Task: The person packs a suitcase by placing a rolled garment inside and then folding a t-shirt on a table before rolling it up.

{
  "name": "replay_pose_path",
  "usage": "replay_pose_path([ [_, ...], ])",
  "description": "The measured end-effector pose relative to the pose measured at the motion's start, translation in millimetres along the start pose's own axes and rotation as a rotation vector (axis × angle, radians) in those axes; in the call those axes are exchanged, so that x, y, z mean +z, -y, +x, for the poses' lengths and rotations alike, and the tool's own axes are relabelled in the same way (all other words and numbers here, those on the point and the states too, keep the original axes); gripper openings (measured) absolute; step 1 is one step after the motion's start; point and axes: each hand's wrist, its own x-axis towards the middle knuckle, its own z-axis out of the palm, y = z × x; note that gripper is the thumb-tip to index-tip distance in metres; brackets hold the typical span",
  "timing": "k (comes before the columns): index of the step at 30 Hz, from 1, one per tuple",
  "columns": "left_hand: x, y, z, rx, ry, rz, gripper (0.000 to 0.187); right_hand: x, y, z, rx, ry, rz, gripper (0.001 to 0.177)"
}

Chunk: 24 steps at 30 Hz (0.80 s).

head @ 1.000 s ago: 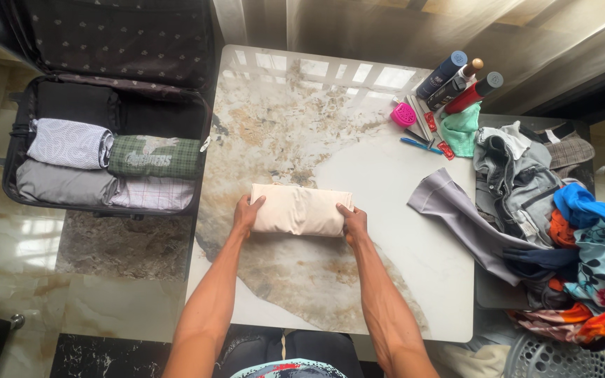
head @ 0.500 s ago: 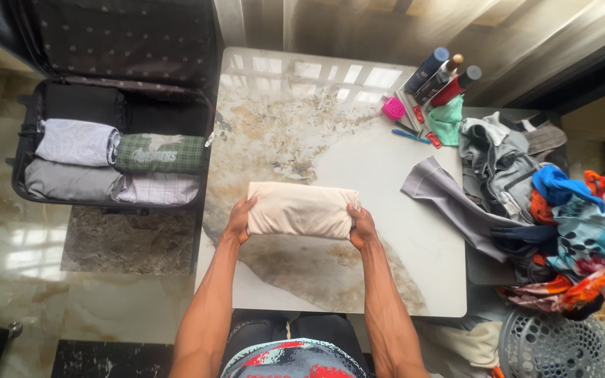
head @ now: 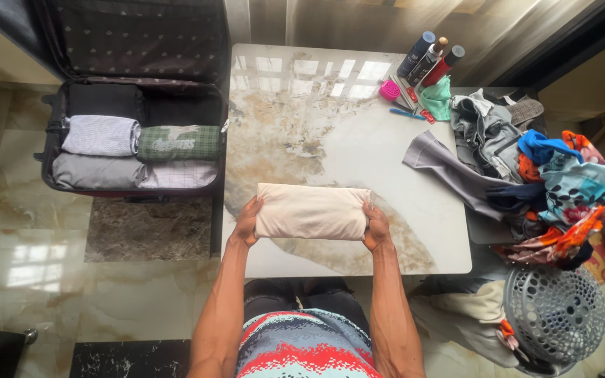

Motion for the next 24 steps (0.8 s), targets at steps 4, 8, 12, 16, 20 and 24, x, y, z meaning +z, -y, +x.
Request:
replay_pose_path([
  [4,2.2,6.9,-30.6,0.026,0.018,0.002,0.044,4.7,-3.7,-29.6,-0.045,0.009,-0.007,0.039],
  [8,1.5,13.8,-57.0,0.083,0.031,-0.026,0.045,13.3,0.8,-52.8,-0.075,0.102,-0.044,0.042],
  [12,-1.1,22.7,-77.9,0.143,0.058,-0.064,0.044,7.2,-4.9,-68.7,-0.075,0.118,-0.049,0.041],
  [16,-2.9,29.8,-107.5,0.148,0.048,-0.086,0.043,-1.5,-18.4,-82.4,-0.079,0.186,-0.027,0.039],
  [20,-4.7,39.8,-146.1,0.156,0.07,-0.088,0.044,-7.8,-40.4,-113.9,-0.053,0.143,-0.006,0.038],
  [24,-10.4,42.8,-180.7,0.137,0.027,-0.132,0.045,-4.1,-61.6,-142.3,-0.036,0.149,0.01,0.041],
])
